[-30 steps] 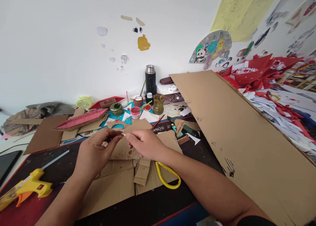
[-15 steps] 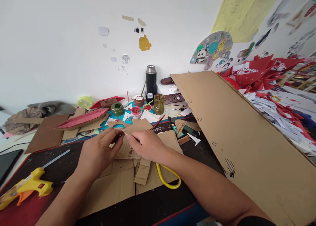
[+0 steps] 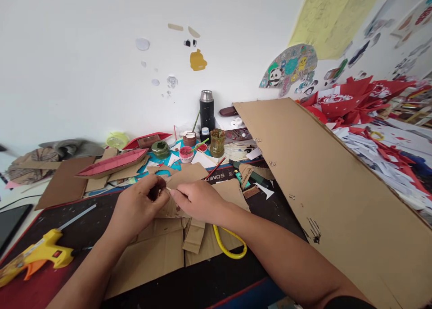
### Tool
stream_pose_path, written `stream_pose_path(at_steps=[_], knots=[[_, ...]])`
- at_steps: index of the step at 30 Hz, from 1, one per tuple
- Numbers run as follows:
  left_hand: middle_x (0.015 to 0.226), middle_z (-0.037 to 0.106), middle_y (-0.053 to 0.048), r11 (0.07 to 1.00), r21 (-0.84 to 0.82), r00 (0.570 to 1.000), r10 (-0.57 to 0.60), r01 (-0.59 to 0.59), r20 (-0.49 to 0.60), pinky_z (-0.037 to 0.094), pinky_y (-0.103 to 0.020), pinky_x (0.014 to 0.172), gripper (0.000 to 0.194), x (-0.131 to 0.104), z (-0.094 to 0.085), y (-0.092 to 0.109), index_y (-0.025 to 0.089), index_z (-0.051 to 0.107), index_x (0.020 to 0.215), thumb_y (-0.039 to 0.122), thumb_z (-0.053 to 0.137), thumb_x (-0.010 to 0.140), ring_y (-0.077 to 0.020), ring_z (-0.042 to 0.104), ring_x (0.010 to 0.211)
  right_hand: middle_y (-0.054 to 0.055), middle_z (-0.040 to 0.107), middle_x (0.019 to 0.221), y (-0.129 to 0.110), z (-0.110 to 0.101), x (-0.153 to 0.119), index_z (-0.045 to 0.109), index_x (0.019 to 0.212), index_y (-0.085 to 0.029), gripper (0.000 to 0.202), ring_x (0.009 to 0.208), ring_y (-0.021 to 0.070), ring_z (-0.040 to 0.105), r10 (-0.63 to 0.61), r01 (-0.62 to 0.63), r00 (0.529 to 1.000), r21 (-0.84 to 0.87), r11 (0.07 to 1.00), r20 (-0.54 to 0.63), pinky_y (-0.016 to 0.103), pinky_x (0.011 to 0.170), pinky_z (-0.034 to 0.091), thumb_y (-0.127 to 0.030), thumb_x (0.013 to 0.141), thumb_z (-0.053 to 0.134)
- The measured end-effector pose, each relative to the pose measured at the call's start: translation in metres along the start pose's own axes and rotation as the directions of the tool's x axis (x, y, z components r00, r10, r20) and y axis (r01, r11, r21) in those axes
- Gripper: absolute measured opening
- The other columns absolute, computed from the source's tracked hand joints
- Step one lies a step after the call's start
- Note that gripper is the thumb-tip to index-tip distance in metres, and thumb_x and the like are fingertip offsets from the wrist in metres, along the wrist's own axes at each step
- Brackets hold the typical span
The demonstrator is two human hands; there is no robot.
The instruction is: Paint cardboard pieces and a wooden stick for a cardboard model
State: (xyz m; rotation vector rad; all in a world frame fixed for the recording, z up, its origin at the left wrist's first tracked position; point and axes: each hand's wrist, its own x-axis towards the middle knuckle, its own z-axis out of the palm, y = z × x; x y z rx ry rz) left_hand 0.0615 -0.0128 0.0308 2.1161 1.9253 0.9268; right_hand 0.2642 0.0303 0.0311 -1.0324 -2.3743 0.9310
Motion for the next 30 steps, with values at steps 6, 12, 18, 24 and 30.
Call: stream_pose_path(at_steps=[6,12,18,24,30], knots=[[0.069,0.067,0.002,0.998,0.015,0.999,-0.053,0.053,0.007,0.044,-0.031,0.064,0.022,0.002,0.001,0.001,0.027,0.064,0.082,0.047,0.056,0.085,-0.0189,0.062,0.062,0.003,0.064,0.071,0.002,0.001,0.002,0.068,0.077,-0.02,0.049,0.066,0.0179,0.048,-0.017,0.017,1.0,-0.067,0.998,-0.008,0.035,0.064,0.019,-0.043,0.119,0.056],[0.07,0.069,0.001,0.995,0.086,0.998,-0.056,0.057,-0.023,0.043,-0.031,0.063,0.021,0.001,0.002,0.0,0.027,0.065,0.084,0.047,0.057,0.086,-0.0199,0.065,0.063,0.004,0.068,0.074,0.004,0.002,0.003,0.069,0.078,-0.02,0.048,0.071,0.0183,0.054,-0.005,0.004,1.0,-0.039,0.999,-0.011,0.034,0.064,0.021,-0.041,0.118,0.057],[0.071,0.071,0.001,0.997,0.037,0.997,-0.063,0.065,-0.051,0.047,-0.032,0.064,0.02,0.0,0.004,-0.002,0.027,0.066,0.083,0.046,0.059,0.085,-0.0201,0.066,0.064,0.001,0.068,0.069,0.007,0.003,0.004,0.067,0.076,-0.021,0.048,0.069,0.0171,0.063,0.071,-0.079,0.997,0.261,0.962,0.04,0.028,0.064,0.036,-0.042,0.118,0.057],[0.075,0.076,0.001,0.982,-0.162,0.994,-0.101,0.093,-0.038,0.053,-0.031,0.066,0.018,0.002,-0.001,-0.002,0.027,0.069,0.083,0.045,0.065,0.086,-0.0201,0.067,0.068,-0.006,0.055,0.058,0.014,0.009,0.007,0.066,0.083,-0.02,0.045,0.045,0.0106,0.056,0.141,-0.226,0.972,0.583,0.78,0.188,0.022,0.052,0.042,-0.046,0.118,0.055],[0.082,0.081,-0.003,0.911,-0.394,0.993,-0.1,0.119,0.067,0.062,-0.031,0.071,0.034,0.004,-0.02,0.0,0.025,0.08,0.093,0.059,0.078,0.087,-0.0206,0.07,0.072,-0.008,0.05,0.063,0.006,-0.002,0.005,0.059,0.079,-0.019,0.046,0.041,0.0057,0.048,0.109,-0.261,0.963,0.749,0.609,0.247,0.018,0.042,0.041,-0.043,0.118,0.056]])
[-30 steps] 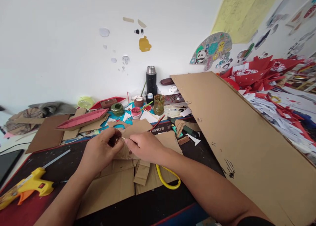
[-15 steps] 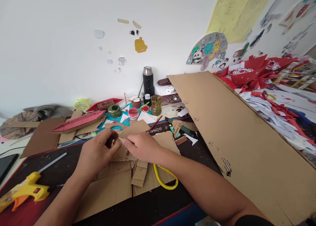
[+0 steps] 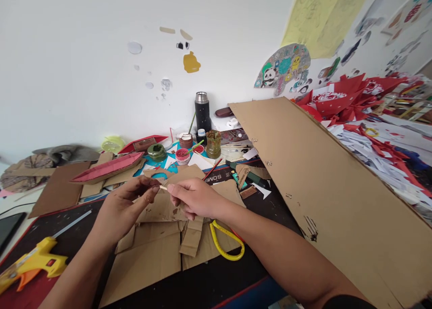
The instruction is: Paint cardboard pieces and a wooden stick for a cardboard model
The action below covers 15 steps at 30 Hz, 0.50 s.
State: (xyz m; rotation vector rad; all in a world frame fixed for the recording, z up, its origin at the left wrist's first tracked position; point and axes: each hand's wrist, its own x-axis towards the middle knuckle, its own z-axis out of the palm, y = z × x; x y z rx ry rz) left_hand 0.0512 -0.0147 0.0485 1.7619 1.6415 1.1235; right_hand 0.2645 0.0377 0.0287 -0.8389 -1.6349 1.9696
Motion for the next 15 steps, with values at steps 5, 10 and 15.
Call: stream_pose_path(at_steps=[5,10,15], knots=[[0.087,0.083,-0.006,0.999,-0.038,0.996,0.018,-0.015,0.087,0.066,-0.033,0.072,0.045,-0.0012,-0.0063,0.0059,0.025,0.086,0.102,0.068,0.079,0.09,-0.0216,0.076,0.073,-0.009,0.049,0.061,-0.0038,0.0011,-0.0036,0.058,0.075,-0.019,0.045,0.038,0.0048,0.043,0.014,-0.016,1.0,0.073,0.997,0.025,0.019,0.039,0.04,-0.039,0.116,0.06],[0.089,0.087,-0.008,1.0,-0.021,0.992,-0.016,0.019,0.128,0.069,-0.037,0.074,0.056,-0.0021,-0.0087,0.0034,0.026,0.087,0.095,0.081,0.078,0.085,-0.026,0.08,0.075,-0.011,0.042,0.049,-0.0047,0.0022,-0.0043,0.057,0.074,-0.021,0.044,0.037,0.0072,0.045,0.04,-0.039,0.999,0.057,0.998,-0.006,0.019,0.043,0.043,-0.036,0.116,0.059],[0.086,0.088,-0.006,0.999,0.026,0.984,-0.034,0.03,0.172,0.07,-0.037,0.078,0.056,-0.0027,-0.0079,-0.0005,0.027,0.085,0.101,0.081,0.075,0.087,-0.0281,0.084,0.078,-0.01,0.047,0.047,-0.0037,0.0023,-0.0011,0.059,0.074,-0.021,0.045,0.038,0.0086,0.046,0.028,-0.026,0.999,0.053,0.998,-0.033,0.019,0.046,0.045,-0.036,0.117,0.057]])
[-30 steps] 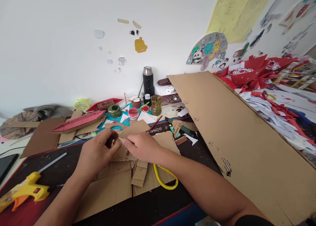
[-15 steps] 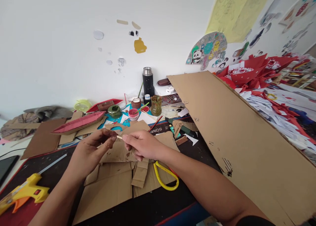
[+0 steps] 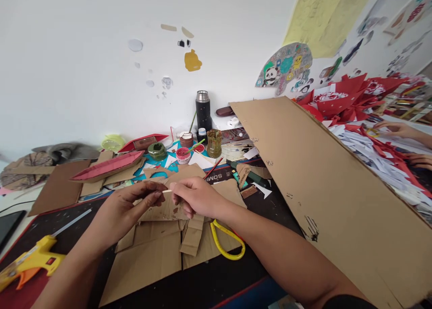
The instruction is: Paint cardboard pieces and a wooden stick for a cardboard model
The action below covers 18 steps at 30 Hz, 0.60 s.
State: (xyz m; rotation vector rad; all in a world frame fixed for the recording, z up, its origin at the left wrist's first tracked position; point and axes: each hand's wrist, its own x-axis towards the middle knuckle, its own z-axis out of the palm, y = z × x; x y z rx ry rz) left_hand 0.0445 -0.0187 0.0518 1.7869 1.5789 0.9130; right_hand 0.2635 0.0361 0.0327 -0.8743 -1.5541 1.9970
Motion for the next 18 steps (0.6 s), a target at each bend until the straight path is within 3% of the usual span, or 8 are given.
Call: stream_pose_path(at_steps=[4,9,18], knots=[[0.088,0.088,-0.005,1.0,0.014,1.0,0.004,-0.005,0.002,0.069,-0.036,0.077,0.05,0.0,0.003,-0.002,0.028,0.083,0.104,0.075,0.073,0.091,-0.0275,0.085,0.079,-0.007,0.053,0.049,0.004,-0.002,0.003,0.061,0.076,-0.02,0.049,0.038,0.0092,0.048,-0.029,0.028,0.999,-0.006,1.0,-0.025,0.021,0.044,0.04,-0.044,0.118,0.055],[0.078,0.083,-0.002,0.984,0.137,0.994,0.108,-0.11,0.023,0.063,-0.032,0.073,0.036,0.001,0.005,0.0,0.028,0.079,0.092,0.059,0.063,0.1,-0.0221,0.078,0.07,-0.006,0.056,0.055,0.01,-0.003,0.0,0.062,0.081,-0.021,0.052,0.045,0.0098,0.052,-0.182,0.175,0.981,-0.106,0.979,-0.064,0.022,0.05,0.043,-0.061,0.115,0.058],[0.069,0.073,0.002,0.958,0.192,0.977,0.207,-0.215,0.059,0.056,-0.027,0.064,0.035,-0.004,0.016,0.009,0.028,0.071,0.083,0.049,0.054,0.105,-0.0171,0.068,0.061,-0.006,0.055,0.052,0.014,-0.003,-0.001,0.063,0.082,-0.021,0.049,0.047,0.0111,0.055,-0.218,0.179,0.966,-0.257,0.95,-0.136,0.023,0.055,0.042,-0.057,0.115,0.06]])
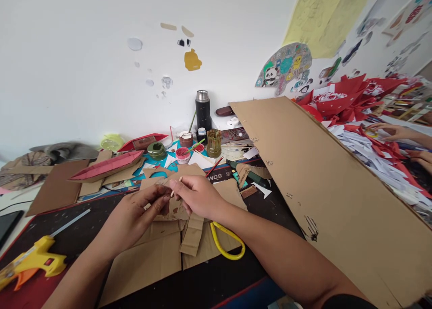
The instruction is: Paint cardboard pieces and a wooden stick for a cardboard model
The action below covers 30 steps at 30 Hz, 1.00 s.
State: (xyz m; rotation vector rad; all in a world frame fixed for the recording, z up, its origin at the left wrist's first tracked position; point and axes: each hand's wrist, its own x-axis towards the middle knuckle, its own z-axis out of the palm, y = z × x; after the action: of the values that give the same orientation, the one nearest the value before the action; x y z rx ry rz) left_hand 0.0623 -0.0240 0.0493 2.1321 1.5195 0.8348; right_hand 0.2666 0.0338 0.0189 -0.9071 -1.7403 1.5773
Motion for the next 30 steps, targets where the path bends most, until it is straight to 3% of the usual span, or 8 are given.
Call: stream_pose_path(at_steps=[4,12,18,24,27,30], knots=[[0.074,0.076,0.001,1.0,-0.009,0.999,0.021,-0.021,0.031,0.055,-0.026,0.063,0.036,-0.003,0.0,0.001,0.027,0.073,0.088,0.049,0.052,0.107,-0.0178,0.07,0.064,-0.007,0.053,0.054,0.0,0.0,0.001,0.061,0.082,-0.021,0.049,0.046,0.0103,0.054,0.062,-0.063,0.998,0.015,0.998,0.029,0.022,0.052,0.042,-0.056,0.115,0.06],[0.074,0.076,0.0,0.998,-0.063,0.999,-0.007,0.009,0.033,0.054,-0.027,0.063,0.035,-0.003,0.001,0.003,0.027,0.075,0.089,0.05,0.055,0.106,-0.0184,0.07,0.064,-0.012,0.044,0.051,-0.01,-0.003,0.004,0.055,0.076,-0.022,0.045,0.037,0.0081,0.047,0.158,-0.186,0.978,0.229,0.955,0.138,0.021,0.043,0.042,-0.042,0.116,0.062],[0.065,0.069,0.002,0.971,-0.205,0.992,-0.119,0.125,0.04,0.054,-0.028,0.062,0.032,0.002,0.002,0.011,0.026,0.074,0.087,0.052,0.062,0.1,-0.0178,0.066,0.059,-0.012,0.045,0.049,-0.005,-0.001,0.006,0.055,0.076,-0.022,0.045,0.037,0.0076,0.046,0.122,-0.146,0.987,0.253,0.956,0.107,0.02,0.042,0.04,-0.043,0.115,0.063],[0.06,0.069,-0.001,0.812,-0.516,0.962,-0.235,0.274,0.141,0.054,-0.029,0.057,0.039,0.005,0.007,0.007,0.023,0.072,0.073,0.058,0.078,0.091,-0.0166,0.063,0.055,-0.011,0.044,0.051,-0.007,0.001,0.003,0.055,0.076,-0.023,0.052,0.039,0.0089,0.045,0.056,-0.077,0.994,0.254,0.964,0.09,0.022,0.044,0.042,-0.061,0.111,0.065],[0.058,0.068,-0.001,0.727,-0.586,0.934,-0.297,0.357,0.201,0.051,-0.028,0.053,0.046,0.006,0.009,0.004,0.022,0.069,0.068,0.063,0.081,0.085,-0.016,0.061,0.052,-0.01,0.045,0.053,-0.006,0.002,0.001,0.055,0.076,-0.023,0.054,0.041,0.01,0.048,0.024,-0.033,0.998,0.179,0.983,0.053,0.024,0.046,0.04,-0.065,0.11,0.063],[0.061,0.069,-0.002,0.751,-0.546,0.928,-0.32,0.37,0.19,0.053,-0.029,0.056,0.046,0.008,0.009,0.005,0.023,0.069,0.068,0.064,0.081,0.083,-0.0172,0.064,0.055,-0.007,0.048,0.053,-0.001,0.002,0.0,0.056,0.076,-0.023,0.053,0.048,0.0124,0.052,-0.029,0.029,0.999,0.012,1.0,-0.015,0.025,0.053,0.04,-0.062,0.112,0.058]])
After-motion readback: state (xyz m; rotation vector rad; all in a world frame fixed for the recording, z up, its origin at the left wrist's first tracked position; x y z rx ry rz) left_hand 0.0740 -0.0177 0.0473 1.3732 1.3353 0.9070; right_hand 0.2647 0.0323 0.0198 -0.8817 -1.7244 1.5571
